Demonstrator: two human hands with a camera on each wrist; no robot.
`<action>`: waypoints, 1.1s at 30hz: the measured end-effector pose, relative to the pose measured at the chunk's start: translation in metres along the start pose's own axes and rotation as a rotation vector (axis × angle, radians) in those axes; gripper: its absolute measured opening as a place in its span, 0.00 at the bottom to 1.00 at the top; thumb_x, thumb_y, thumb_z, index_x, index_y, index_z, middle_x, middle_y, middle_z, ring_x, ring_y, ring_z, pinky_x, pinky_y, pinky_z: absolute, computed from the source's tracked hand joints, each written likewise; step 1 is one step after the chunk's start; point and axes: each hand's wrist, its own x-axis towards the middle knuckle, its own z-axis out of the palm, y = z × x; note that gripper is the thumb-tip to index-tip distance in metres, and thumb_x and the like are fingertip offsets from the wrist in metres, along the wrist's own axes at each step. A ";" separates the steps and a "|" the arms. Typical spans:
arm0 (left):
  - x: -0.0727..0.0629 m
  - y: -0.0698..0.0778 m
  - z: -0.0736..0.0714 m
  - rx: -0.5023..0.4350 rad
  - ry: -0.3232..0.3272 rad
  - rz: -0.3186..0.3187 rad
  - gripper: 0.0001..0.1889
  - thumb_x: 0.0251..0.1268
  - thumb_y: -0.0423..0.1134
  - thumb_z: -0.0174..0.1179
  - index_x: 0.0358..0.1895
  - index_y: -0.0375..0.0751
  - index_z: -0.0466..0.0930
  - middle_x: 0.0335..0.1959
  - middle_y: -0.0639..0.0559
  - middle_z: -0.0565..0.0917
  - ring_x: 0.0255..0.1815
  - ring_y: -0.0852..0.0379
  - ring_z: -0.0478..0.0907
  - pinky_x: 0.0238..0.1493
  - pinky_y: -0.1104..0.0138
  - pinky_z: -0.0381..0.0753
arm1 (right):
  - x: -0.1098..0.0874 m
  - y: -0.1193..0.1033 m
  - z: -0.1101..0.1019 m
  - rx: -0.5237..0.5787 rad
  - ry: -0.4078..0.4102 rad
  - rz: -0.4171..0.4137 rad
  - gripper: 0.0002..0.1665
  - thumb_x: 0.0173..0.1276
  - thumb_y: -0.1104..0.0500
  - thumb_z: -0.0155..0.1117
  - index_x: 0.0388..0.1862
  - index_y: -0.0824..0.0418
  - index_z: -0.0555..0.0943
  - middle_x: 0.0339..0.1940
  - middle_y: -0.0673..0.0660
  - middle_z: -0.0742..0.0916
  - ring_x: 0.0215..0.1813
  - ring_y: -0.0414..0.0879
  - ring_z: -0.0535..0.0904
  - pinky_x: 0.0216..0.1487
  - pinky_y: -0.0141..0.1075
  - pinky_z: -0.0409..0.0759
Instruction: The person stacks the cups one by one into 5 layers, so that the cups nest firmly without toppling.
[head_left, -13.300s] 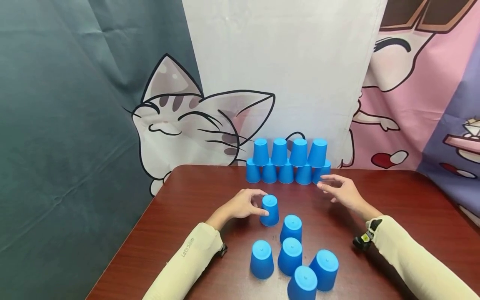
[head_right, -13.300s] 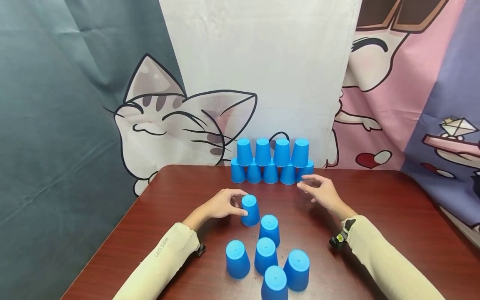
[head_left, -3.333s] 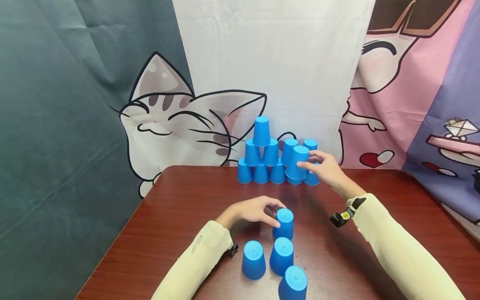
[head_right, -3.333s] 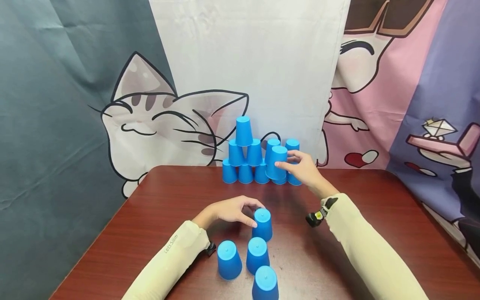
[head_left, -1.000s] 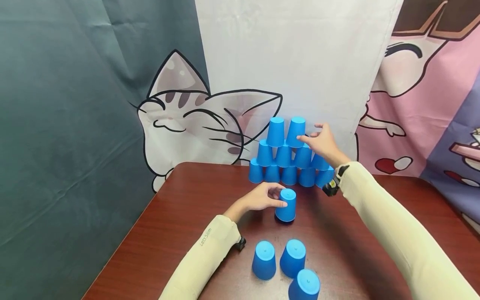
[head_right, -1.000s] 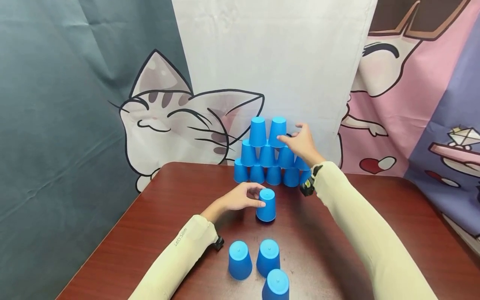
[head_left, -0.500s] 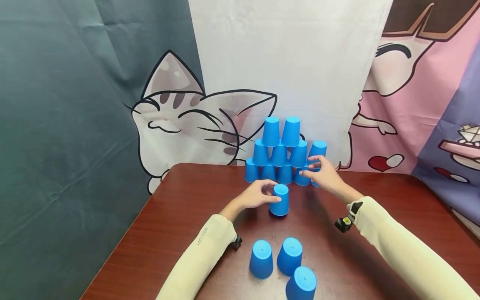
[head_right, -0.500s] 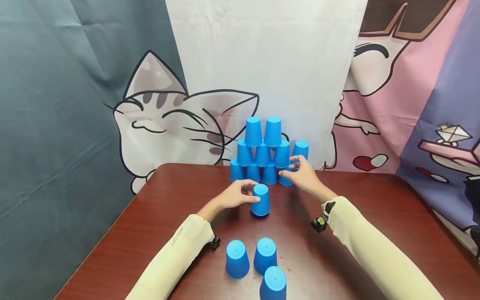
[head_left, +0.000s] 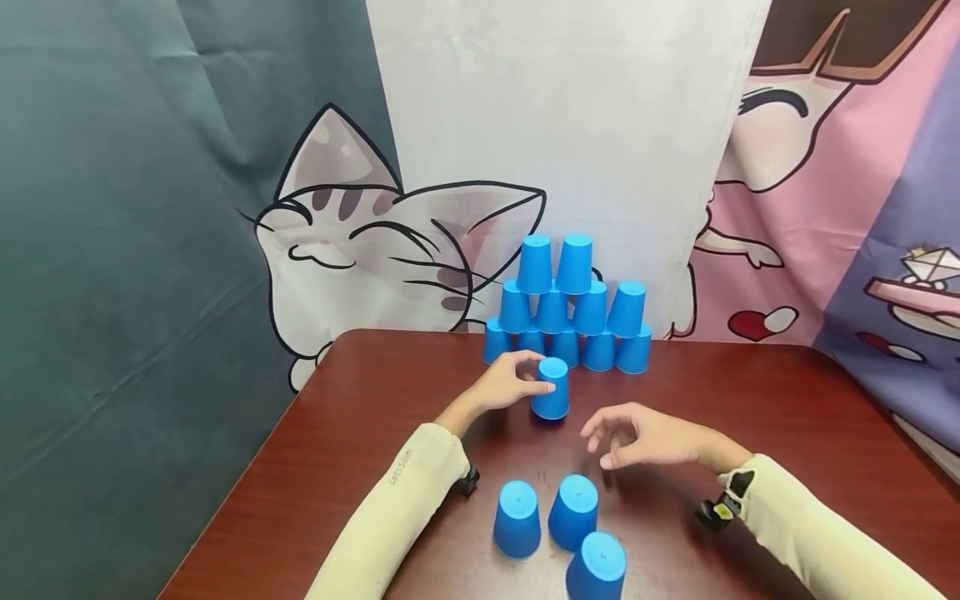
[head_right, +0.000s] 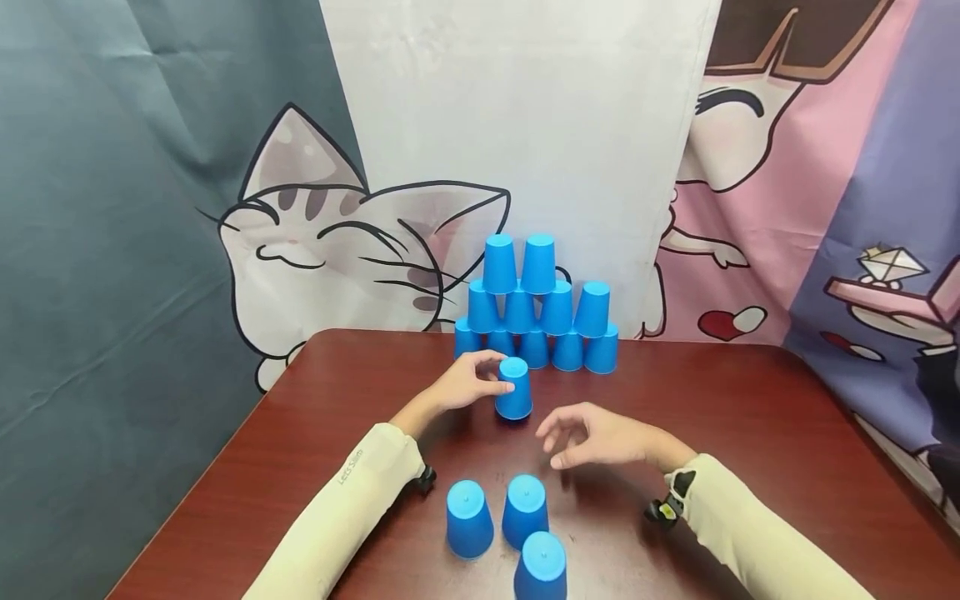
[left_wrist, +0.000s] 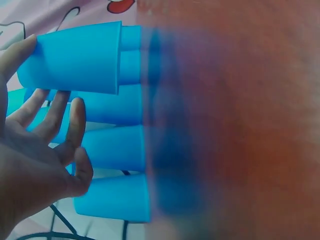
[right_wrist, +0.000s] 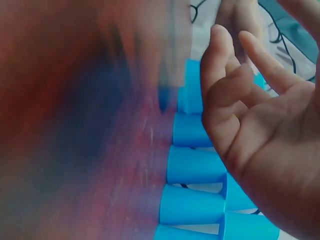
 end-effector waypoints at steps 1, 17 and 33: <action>0.001 0.003 0.000 -0.011 0.006 0.003 0.28 0.63 0.50 0.67 0.64 0.44 0.76 0.57 0.49 0.82 0.54 0.51 0.80 0.48 0.60 0.83 | -0.002 0.000 0.003 0.004 -0.023 -0.013 0.23 0.69 0.62 0.65 0.60 0.70 0.74 0.49 0.70 0.83 0.39 0.54 0.84 0.37 0.45 0.85; 0.041 0.080 0.014 -0.004 0.220 0.028 0.33 0.61 0.57 0.67 0.66 0.46 0.74 0.61 0.49 0.80 0.61 0.50 0.77 0.52 0.53 0.81 | -0.016 0.011 0.016 0.085 -0.048 -0.103 0.22 0.69 0.65 0.64 0.59 0.73 0.73 0.48 0.71 0.84 0.35 0.48 0.84 0.35 0.39 0.84; 0.088 0.137 0.032 -0.055 0.441 -0.032 0.31 0.59 0.60 0.67 0.62 0.48 0.76 0.59 0.52 0.81 0.62 0.50 0.73 0.51 0.50 0.80 | -0.029 0.020 0.019 0.161 -0.043 -0.087 0.22 0.69 0.67 0.63 0.59 0.74 0.73 0.47 0.73 0.82 0.35 0.66 0.82 0.33 0.41 0.84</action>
